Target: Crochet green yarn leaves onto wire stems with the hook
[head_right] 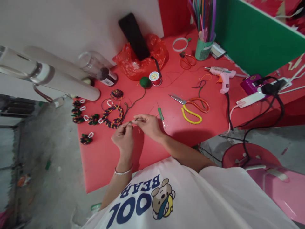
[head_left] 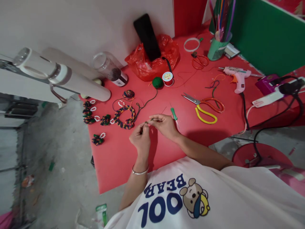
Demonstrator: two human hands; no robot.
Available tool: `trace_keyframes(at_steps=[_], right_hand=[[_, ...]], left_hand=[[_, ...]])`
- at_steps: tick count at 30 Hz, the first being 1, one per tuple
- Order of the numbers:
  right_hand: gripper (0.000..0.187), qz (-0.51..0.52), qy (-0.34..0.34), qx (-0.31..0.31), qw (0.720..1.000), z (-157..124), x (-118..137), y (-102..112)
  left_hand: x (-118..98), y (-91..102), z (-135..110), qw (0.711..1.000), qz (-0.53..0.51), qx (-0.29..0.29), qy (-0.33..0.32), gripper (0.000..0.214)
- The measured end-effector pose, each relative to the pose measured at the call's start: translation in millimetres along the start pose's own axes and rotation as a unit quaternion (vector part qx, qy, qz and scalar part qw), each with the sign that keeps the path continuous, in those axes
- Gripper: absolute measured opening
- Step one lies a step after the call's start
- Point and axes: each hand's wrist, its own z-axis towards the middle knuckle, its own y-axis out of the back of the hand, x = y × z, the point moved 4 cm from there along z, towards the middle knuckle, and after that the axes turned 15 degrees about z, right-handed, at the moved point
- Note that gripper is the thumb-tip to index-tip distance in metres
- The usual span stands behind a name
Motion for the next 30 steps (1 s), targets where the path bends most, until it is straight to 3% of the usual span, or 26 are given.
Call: trace_keyframes(at_steps=[4,11,17,25,30], right_hand=[[0.022,-0.044,0.021,0.006,0.999,0,1,1],[0.021,-0.016,0.013,0.013,1.0,1,3,2],[0.029,0.043,-0.001,0.035,0.998,3,0,0],[0.03,0.034,0.007,0.037,0.999,3,1,-1],[0.03,0.03,0.013,0.037,0.999,3,0,-1]], left_hand=[[4,-0.1,2,1.0,-0.018,-0.004,0.006,0.013],[3,4.7,9,0.994,-0.078,0.069,0.019,0.011],[6,1.7,12,0.98,-0.139,0.105,0.094,0.02],[10,-5.1,11,0.943,-0.218,0.165,0.189,0.024],[13,-7.6,9,0.949,-0.212,0.141,0.187,0.018]])
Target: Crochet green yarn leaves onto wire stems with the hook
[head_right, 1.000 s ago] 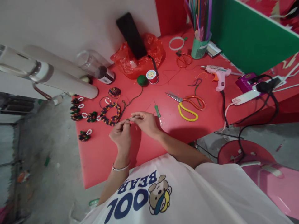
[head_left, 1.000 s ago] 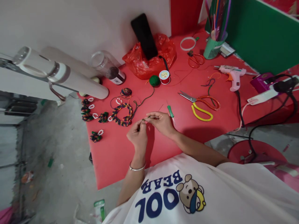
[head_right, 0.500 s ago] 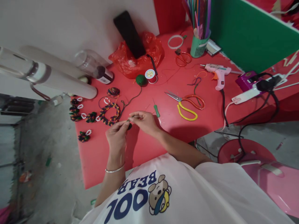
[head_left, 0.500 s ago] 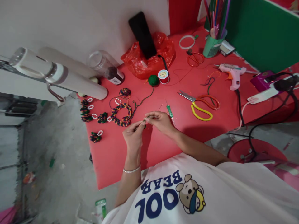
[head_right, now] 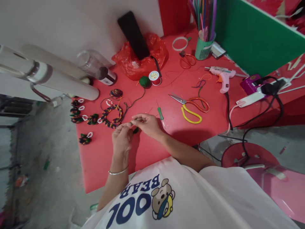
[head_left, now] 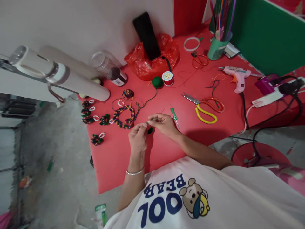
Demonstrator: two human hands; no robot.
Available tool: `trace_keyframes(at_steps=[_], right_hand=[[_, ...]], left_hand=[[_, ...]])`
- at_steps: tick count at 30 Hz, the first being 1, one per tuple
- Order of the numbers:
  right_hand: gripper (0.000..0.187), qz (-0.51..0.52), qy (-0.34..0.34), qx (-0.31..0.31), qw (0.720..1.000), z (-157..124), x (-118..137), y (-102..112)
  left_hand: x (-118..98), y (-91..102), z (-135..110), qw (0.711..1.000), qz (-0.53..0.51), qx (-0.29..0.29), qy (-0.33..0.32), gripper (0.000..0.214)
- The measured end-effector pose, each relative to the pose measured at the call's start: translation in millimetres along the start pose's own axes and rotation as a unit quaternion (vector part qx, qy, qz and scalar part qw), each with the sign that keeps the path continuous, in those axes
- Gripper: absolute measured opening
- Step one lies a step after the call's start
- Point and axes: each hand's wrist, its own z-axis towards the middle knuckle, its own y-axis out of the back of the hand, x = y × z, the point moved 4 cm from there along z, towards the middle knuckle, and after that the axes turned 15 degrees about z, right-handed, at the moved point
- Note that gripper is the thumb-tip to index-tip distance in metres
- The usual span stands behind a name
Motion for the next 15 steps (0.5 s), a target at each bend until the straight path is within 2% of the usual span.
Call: trace_keyframes(at_steps=[4,7,15], right_hand=[[0.028,-0.003,-0.002,-0.007,1.0,1.4,-2.6,1.3],[0.027,-0.002,-0.005,-0.008,1.0,2.4,-3.7,2.2],[0.024,-0.043,0.013,-0.016,0.999,1.0,-3.1,2.7]], left_hand=[[1.9,-0.1,0.7,0.996,0.058,-0.037,-0.058,0.014],[1.6,-0.6,-0.3,0.989,0.107,-0.044,-0.097,0.015],[3.1,2.3,-1.1,0.981,0.148,-0.06,-0.107,0.02]])
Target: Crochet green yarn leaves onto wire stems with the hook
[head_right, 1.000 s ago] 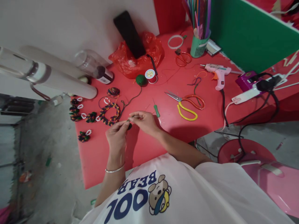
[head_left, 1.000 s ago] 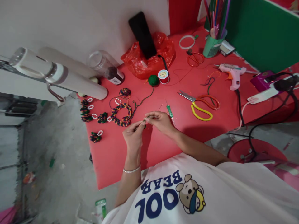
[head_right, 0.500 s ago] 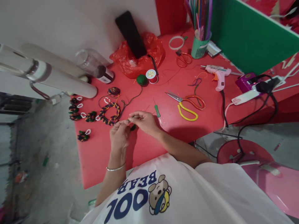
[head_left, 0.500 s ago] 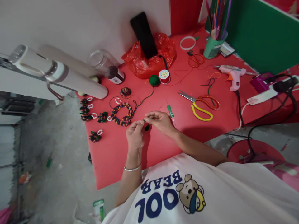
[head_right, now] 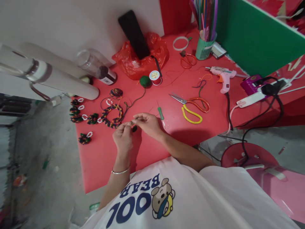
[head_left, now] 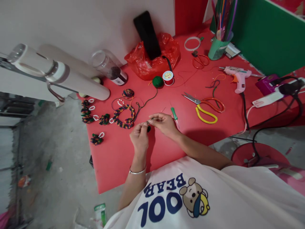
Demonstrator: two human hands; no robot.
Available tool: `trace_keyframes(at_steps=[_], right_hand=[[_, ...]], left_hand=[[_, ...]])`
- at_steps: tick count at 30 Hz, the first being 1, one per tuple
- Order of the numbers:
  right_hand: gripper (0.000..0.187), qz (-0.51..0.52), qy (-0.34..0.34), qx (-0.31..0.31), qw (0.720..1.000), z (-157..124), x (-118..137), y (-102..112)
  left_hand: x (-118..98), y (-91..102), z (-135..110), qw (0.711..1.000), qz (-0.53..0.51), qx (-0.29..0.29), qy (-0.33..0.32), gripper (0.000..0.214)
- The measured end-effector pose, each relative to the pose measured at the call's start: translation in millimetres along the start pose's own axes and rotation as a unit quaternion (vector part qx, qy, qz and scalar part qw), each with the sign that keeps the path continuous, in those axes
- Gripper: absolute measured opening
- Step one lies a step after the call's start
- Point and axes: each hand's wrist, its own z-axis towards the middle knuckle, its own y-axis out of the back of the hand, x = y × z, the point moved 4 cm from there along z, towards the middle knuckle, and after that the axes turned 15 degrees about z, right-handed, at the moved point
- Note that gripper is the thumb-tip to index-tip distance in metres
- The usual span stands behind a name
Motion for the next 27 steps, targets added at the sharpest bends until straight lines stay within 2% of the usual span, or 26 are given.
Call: trace_keyframes(at_steps=[5,12,14,20,27], right_hand=[[0.023,0.012,0.009,0.018,1.0,-1,0,-2],[0.055,0.154,-0.108,0.055,0.981,-4,-7,-9],[0.057,0.166,-0.118,0.052,0.978,-4,-10,-9],[0.046,0.135,-0.063,0.046,0.988,-2,-9,-6],[0.054,0.093,-0.046,0.067,0.992,-1,-6,-5]], left_hand=[[0,3.1,1,0.999,0.042,-0.011,-0.033,0.019],[-6,1.2,-2,0.992,0.08,-0.013,-0.1,0.019],[-6,0.4,-3,0.99,0.091,-0.015,-0.107,0.019],[-4,-0.7,-7,0.99,0.102,-0.032,-0.09,0.022],[0,-1.9,-7,0.994,0.066,-0.036,-0.077,0.022]])
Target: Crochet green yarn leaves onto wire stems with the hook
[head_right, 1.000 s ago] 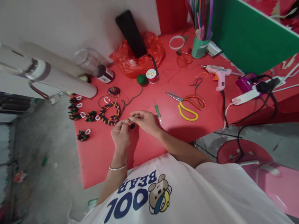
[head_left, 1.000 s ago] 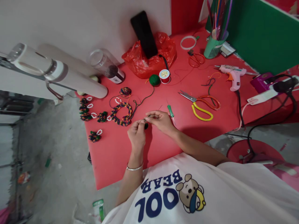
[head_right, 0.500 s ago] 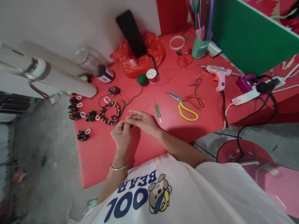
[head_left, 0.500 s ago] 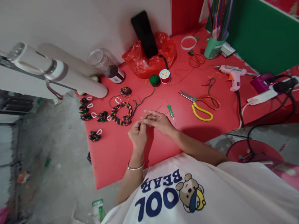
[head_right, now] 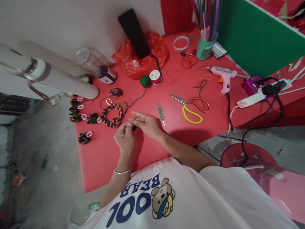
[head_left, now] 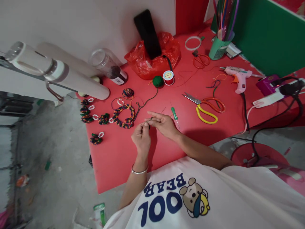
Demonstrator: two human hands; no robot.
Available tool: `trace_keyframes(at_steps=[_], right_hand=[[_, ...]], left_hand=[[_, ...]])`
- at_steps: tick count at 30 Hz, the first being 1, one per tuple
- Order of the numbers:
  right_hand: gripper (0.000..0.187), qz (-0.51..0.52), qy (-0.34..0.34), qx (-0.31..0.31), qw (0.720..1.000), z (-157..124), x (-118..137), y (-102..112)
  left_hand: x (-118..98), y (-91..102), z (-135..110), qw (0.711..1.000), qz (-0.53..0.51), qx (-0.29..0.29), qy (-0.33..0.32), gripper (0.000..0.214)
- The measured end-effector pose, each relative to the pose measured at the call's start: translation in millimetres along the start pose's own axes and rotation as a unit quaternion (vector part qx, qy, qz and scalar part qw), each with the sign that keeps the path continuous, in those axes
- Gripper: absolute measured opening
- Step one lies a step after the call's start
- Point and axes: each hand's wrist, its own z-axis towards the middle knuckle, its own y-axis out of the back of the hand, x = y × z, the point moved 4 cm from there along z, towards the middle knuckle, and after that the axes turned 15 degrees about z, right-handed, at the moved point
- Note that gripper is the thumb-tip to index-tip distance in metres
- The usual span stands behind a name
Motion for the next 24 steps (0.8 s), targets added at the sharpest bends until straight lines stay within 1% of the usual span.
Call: trace_keyframes(at_steps=[6,9,12,15,19,22,24], right_hand=[[0.052,0.008,-0.02,0.004,1.0,0.3,-0.1,-0.2],[0.046,-0.011,-0.018,-0.013,1.0,0.4,-0.5,0.4],[0.041,-0.055,0.011,-0.038,0.998,0.1,1.0,1.9],[0.044,-0.11,0.04,-0.046,0.992,-0.4,2.8,2.8],[0.047,-0.159,0.05,-0.033,0.985,0.0,3.2,2.0],[0.049,-0.164,0.04,-0.031,0.985,1.8,0.3,2.8],[0.053,-0.138,0.027,-0.033,0.989,4.0,-3.9,4.6]], left_hand=[[1.8,-0.2,0.6,1.0,-0.018,0.016,0.017,0.025],[1.6,-0.2,0.1,1.0,0.011,-0.014,0.004,0.024],[0.9,-1.2,-0.6,0.996,0.059,-0.054,-0.026,0.022],[1.5,-3.7,-0.4,0.994,0.076,-0.066,-0.036,0.022],[3.9,-5.9,1.5,0.994,0.082,-0.062,-0.031,0.024],[4.6,-5.7,3.0,0.991,0.099,-0.068,-0.053,0.024],[5.3,-5.2,3.7,0.99,0.105,-0.071,-0.067,0.025]])
